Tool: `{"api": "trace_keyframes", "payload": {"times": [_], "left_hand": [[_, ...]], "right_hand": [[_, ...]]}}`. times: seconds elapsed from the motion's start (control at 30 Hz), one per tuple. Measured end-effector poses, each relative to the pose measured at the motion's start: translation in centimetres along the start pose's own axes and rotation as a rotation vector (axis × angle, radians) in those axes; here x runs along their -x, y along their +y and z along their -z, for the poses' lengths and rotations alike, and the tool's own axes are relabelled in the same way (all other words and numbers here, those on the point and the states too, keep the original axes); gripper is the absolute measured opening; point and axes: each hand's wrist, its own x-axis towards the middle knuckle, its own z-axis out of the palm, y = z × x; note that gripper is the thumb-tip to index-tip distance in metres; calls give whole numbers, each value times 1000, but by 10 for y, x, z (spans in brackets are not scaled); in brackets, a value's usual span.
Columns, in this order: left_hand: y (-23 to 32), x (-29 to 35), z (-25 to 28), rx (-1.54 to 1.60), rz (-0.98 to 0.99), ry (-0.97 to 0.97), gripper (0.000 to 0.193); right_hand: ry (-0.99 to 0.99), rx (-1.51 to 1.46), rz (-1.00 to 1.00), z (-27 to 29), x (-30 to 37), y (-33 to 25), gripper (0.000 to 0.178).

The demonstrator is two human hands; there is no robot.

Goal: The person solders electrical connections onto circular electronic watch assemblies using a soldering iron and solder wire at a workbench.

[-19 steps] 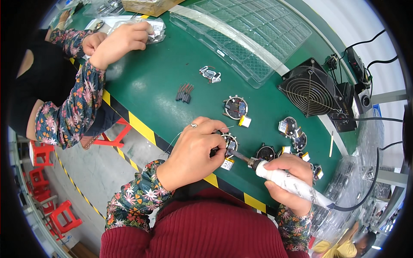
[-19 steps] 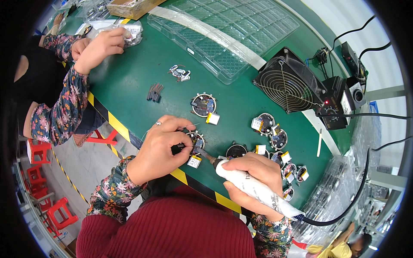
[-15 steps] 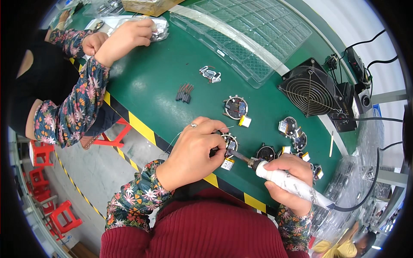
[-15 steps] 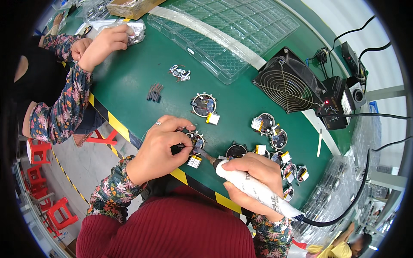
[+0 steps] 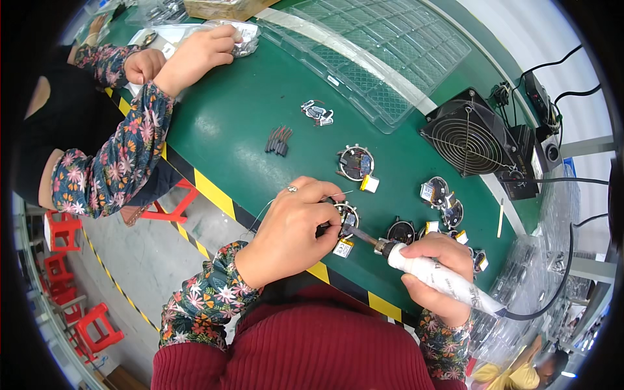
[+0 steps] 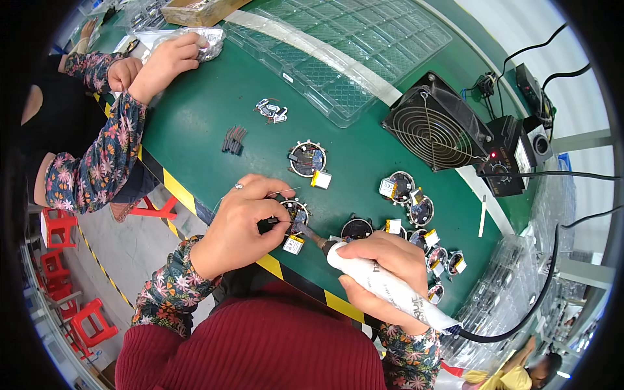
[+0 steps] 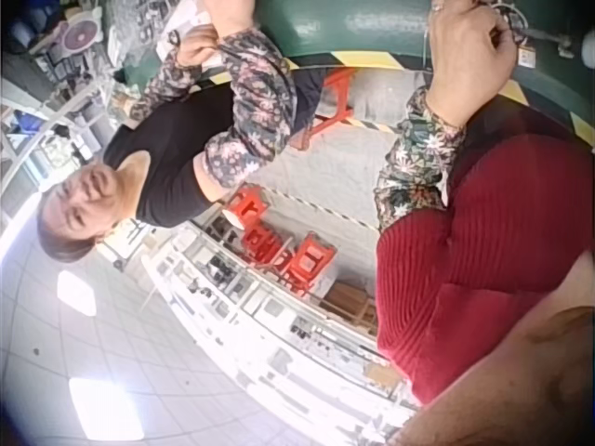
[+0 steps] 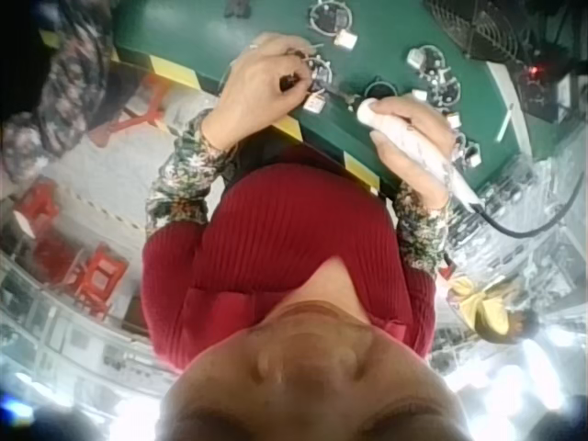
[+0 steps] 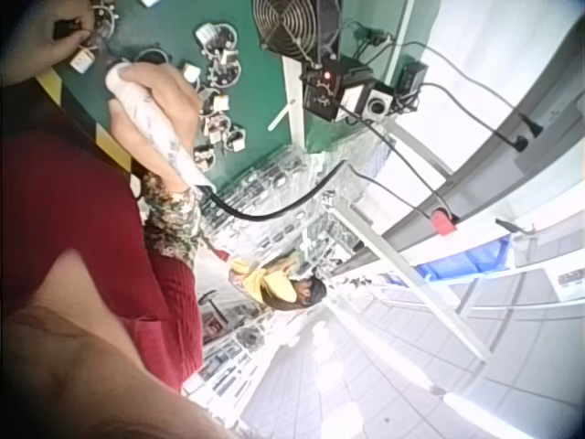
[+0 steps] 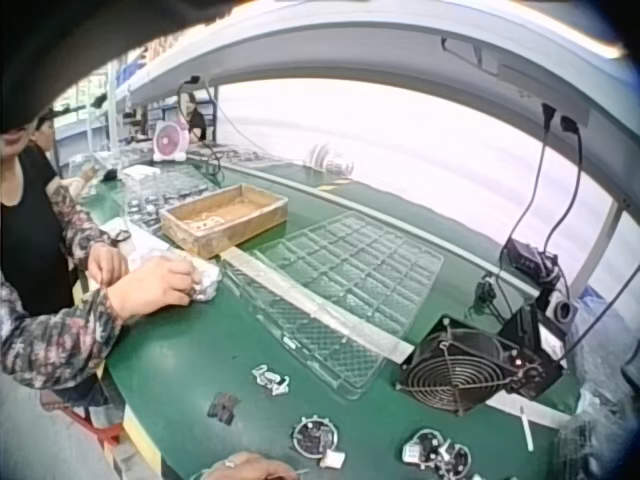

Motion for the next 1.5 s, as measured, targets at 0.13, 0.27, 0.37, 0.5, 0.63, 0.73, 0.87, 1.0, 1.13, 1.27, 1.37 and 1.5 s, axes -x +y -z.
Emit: {"api": "trace_keyframes", "payload": {"times": [0.13, 0.27, 0.37, 0.5, 0.63, 0.73, 0.87, 1.0, 1.13, 1.27, 1.37, 1.5], "left_hand": [[0, 0, 0, -5, -7, 4, 7], [0, 0, 0, 2, -5, 5, 7], [0, -1, -1, 4, -6, 10, 7], [0, 0, -1, 2, -7, 15, 7], [-1, 1, -2, 17, 13, 17, 7], [-1, 0, -2, 2, -9, 13, 7], [0, 0, 3, 41, 3, -26, 12], [4, -4, 15, 48, -27, -166, 25], [5, -7, 12, 4, -52, -205, 29], [3, -5, 12, 34, -7, -199, 30], [4, -4, 10, 91, 20, -153, 30], [3, -4, 8, 165, 5, -88, 31]], "right_hand": [[34, 4, -8, 0, 1, -2, 29], [34, -2, -25, 1, 1, -2, 29], [30, -2, -27, 1, 1, -2, 28], [12, 6, -32, 2, 1, -1, 28], [24, 14, -2, 2, 2, 2, 29], [34, -38, -18, 5, 4, 5, 30], [143, -32, 60, 10, 7, 6, 29], [217, -124, -18, 19, 17, 4, 31], [300, -183, -40, 26, 24, 6, 32], [377, -214, -53, 28, 27, 9, 31], [465, -240, -71, 28, 28, 8, 31], [503, -284, -91, 30, 29, 8, 31]]}}
